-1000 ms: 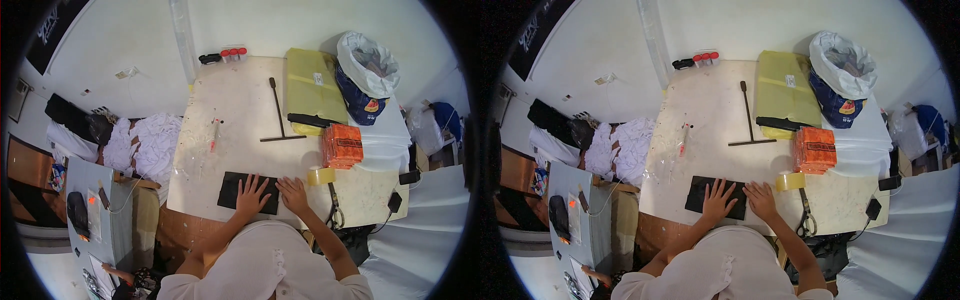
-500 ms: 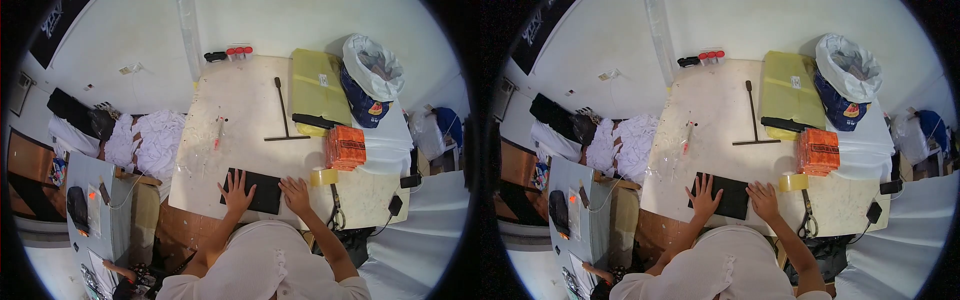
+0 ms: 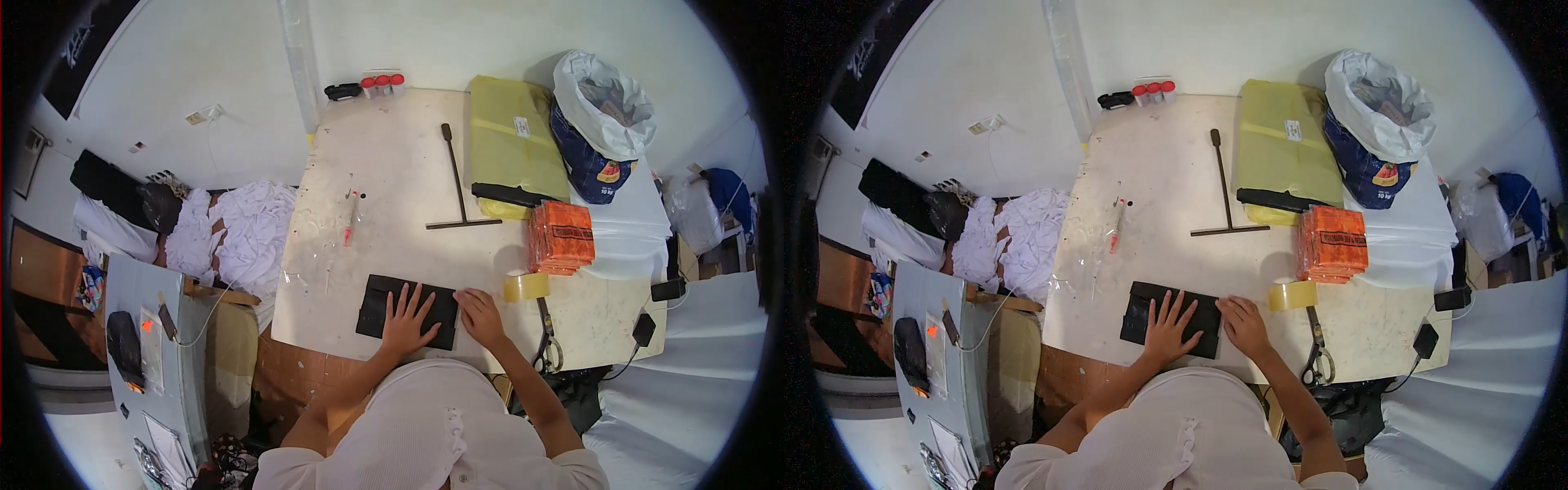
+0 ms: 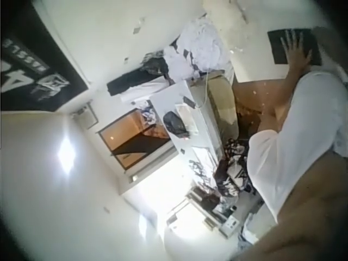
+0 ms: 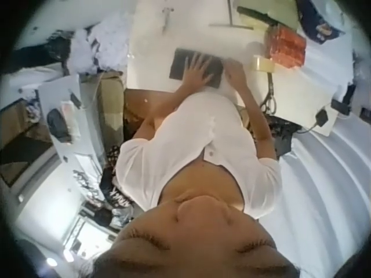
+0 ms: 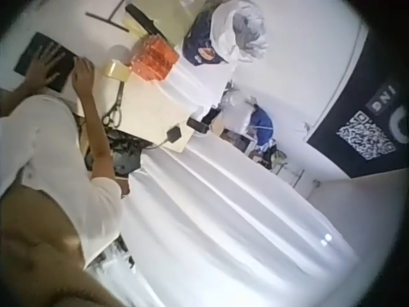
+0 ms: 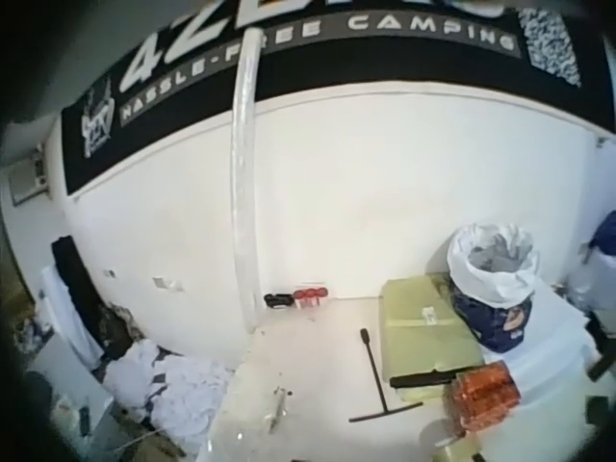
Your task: The recorder is placing items into black plastic pouches, sealing them with adhesive tape, and marking them with a pen.
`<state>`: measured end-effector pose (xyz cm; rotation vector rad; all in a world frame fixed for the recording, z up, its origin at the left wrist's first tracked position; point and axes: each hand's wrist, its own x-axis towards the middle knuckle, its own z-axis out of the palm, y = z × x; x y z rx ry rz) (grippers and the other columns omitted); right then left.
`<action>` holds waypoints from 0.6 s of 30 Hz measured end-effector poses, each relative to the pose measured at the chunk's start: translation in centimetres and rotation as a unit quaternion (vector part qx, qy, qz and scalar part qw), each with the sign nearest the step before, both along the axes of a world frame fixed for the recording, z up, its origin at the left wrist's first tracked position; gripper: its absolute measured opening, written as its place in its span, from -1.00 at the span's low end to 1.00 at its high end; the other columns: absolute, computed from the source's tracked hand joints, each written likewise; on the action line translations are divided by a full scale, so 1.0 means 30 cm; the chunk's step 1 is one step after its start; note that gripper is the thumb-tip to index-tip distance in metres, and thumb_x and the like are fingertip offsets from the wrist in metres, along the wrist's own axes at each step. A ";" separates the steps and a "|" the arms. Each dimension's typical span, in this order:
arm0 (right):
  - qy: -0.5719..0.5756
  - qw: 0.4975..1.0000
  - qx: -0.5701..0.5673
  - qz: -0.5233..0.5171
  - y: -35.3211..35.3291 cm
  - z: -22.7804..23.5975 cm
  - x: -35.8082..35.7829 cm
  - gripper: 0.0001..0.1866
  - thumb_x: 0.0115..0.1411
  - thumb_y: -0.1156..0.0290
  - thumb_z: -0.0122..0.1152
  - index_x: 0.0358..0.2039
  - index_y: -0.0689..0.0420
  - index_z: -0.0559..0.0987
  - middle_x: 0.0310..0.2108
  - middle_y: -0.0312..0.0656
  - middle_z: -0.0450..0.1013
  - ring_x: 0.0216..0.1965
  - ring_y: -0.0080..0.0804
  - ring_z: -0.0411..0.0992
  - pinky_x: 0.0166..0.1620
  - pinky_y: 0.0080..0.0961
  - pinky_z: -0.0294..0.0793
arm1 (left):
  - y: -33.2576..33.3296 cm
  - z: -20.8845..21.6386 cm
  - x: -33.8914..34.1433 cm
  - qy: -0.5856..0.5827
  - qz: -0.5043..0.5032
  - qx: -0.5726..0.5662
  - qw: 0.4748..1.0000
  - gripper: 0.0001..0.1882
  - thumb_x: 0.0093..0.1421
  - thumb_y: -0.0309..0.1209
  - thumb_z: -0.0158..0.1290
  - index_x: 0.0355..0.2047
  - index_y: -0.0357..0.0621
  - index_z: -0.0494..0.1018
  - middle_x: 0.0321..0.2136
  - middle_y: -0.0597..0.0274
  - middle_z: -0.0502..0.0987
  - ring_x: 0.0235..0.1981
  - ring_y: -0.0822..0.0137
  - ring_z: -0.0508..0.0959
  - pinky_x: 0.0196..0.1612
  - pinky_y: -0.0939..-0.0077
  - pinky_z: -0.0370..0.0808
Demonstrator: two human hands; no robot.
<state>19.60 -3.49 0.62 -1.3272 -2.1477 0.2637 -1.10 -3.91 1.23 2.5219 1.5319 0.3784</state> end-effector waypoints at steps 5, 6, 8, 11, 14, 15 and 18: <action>0.011 1.000 0.016 0.023 0.062 0.003 0.006 -0.69 -0.08 0.57 0.15 -0.24 0.15 0.51 -0.26 -0.20 0.45 -0.21 -0.26 0.38 -0.12 -0.42 0.35 | 0.002 0.010 0.007 -0.011 0.010 0.010 1.000 -0.37 0.06 0.03 -0.08 0.14 0.11 0.21 0.20 0.09 0.07 0.23 0.03 0.02 0.18 -0.16 -0.14; 0.006 0.999 0.011 0.029 0.068 0.010 0.007 -0.72 -0.09 0.56 0.17 -0.27 0.16 0.52 -0.27 -0.21 0.45 -0.22 -0.27 0.39 -0.13 -0.41 0.36 | 0.000 0.008 0.007 -0.010 0.011 0.009 1.000 -0.37 0.06 0.03 -0.08 0.14 0.11 0.21 0.20 0.09 0.07 0.23 0.03 0.02 0.18 -0.16 -0.14; 0.000 0.999 0.008 0.038 0.076 0.009 0.009 -0.74 -0.09 0.54 0.18 -0.30 0.16 0.52 -0.27 -0.21 0.45 -0.23 -0.27 0.39 -0.14 -0.40 0.36 | -0.001 0.006 0.008 -0.010 0.012 0.008 1.000 -0.36 0.05 0.02 -0.08 0.14 0.12 0.21 0.20 0.10 0.07 0.23 0.03 0.02 0.16 -0.21 -0.12; 0.019 0.999 0.001 0.038 0.075 -0.004 0.013 -0.79 -0.09 0.54 0.18 -0.35 0.14 0.54 -0.29 -0.23 0.45 -0.25 -0.29 0.40 -0.16 -0.42 0.38 | -0.001 0.006 0.007 -0.009 0.018 0.003 1.000 -0.38 0.05 0.01 -0.07 0.14 0.18 0.20 0.20 0.10 0.08 0.23 0.03 0.02 0.16 -0.21 -0.14; 0.034 0.999 0.012 0.035 0.064 -0.007 0.014 -0.78 -0.10 0.54 0.19 -0.35 0.13 0.54 -0.30 -0.23 0.45 -0.27 -0.30 0.40 -0.18 -0.44 0.38 | -0.002 0.011 0.008 -0.025 0.010 0.015 1.000 -0.39 0.04 0.00 -0.05 0.13 0.28 0.20 0.18 0.11 0.10 0.21 0.02 0.05 0.14 -0.23 -0.10; 0.028 0.999 0.014 0.036 0.060 -0.006 0.016 -0.78 -0.11 0.54 0.19 -0.36 0.13 0.54 -0.30 -0.23 0.46 -0.27 -0.29 0.40 -0.18 -0.42 0.38 | -0.004 0.013 0.007 -0.026 0.012 0.015 0.999 -0.39 0.04 0.00 -0.05 0.13 0.28 0.20 0.18 0.11 0.10 0.21 0.02 0.05 0.14 -0.23 -0.10; 0.009 0.999 0.014 0.050 0.061 0.045 0.011 -0.79 -0.14 0.56 0.18 -0.39 0.14 0.54 -0.32 -0.23 0.46 -0.25 -0.27 0.40 -0.17 -0.40 0.38 | -0.007 0.015 0.004 -0.031 0.013 0.019 0.999 -0.41 0.02 -0.01 -0.04 0.12 0.33 0.23 0.16 0.12 0.13 0.19 0.01 0.08 0.13 -0.24 -0.07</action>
